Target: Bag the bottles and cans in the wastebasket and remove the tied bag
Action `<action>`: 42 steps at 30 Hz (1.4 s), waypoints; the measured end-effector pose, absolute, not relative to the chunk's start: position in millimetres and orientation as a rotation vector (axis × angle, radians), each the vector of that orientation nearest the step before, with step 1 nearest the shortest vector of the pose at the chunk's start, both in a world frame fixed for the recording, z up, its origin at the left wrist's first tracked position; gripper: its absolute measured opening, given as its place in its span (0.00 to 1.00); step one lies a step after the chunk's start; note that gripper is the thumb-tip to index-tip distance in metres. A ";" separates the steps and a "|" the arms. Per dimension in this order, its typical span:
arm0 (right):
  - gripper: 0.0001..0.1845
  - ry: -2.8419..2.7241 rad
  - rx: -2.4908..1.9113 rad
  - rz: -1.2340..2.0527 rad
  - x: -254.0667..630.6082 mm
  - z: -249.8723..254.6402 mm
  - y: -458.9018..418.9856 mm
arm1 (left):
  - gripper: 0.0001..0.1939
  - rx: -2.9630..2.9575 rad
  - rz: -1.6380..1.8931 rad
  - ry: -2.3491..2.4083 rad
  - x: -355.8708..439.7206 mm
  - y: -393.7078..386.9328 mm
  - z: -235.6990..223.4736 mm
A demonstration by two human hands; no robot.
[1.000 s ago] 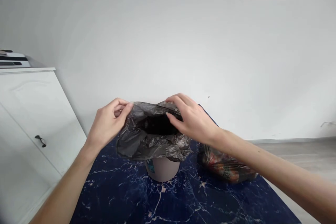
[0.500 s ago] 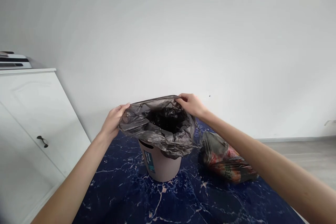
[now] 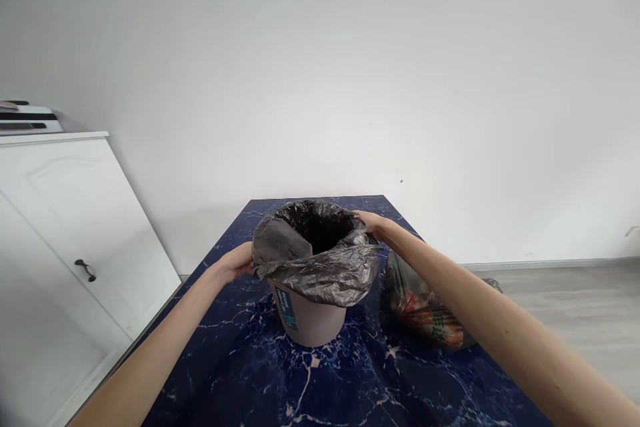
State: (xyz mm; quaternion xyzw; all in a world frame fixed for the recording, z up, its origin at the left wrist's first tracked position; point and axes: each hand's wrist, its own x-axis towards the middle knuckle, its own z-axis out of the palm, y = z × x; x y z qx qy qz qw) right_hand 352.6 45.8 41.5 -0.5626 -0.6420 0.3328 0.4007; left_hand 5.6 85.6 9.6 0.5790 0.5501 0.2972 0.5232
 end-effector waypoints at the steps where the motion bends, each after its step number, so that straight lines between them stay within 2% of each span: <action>1: 0.18 -1.609 -1.439 0.818 356.2 43.1 42.2 | 0.20 1.428 0.723 1.317 3.7 82.0 13.4; 5: 0.22 -1.511 -1.481 0.630 364.8 69.2 16.4 | 0.28 1.622 1.031 1.277 2.3 60.9 39.5; 8: 0.28 -1.589 -1.343 0.448 355.4 91.1 -21.4 | 0.33 1.841 1.202 1.039 9.3 35.8 56.1; 11: 0.36 -1.767 -1.262 0.417 336.4 93.4 -61.2 | 0.47 2.010 1.158 0.820 20.2 10.0 58.0; 13: 0.46 -1.771 -1.292 0.416 324.8 82.4 -78.9 | 0.57 2.022 1.120 0.807 27.3 -2.0 50.7; 17: 0.68 -1.679 -1.260 0.562 310.9 48.5 -89.6 | 0.65 1.918 1.105 0.787 36.8 -8.5 26.4; 22: 0.77 -1.570 -1.044 0.734 301.0 10.9 -82.8 | 0.79 1.839 1.042 0.795 37.1 3.3 -2.9; 25: 0.80 -1.556 -0.988 0.780 299.9 -10.1 -73.4 | 0.83 1.879 0.973 0.825 32.3 13.4 -15.8; 31: 0.74 -1.640 -1.121 0.826 313.4 -39.2 -55.4 | 0.81 1.978 0.684 0.920 20.7 27.6 -38.8; 36: 0.67 -1.592 -1.163 0.481 329.3 -13.2 -71.3 | 0.80 2.014 0.492 0.983 -0.6 44.0 -68.6; 38: 0.58 -1.628 -1.199 0.241 331.2 7.4 -83.1 | 0.79 2.020 0.504 0.975 -11.5 52.9 -79.7; 42: 0.32 -1.956 -1.138 -0.133 324.5 39.1 -92.6 | 0.73 1.966 0.597 0.901 -26.9 66.3 -91.0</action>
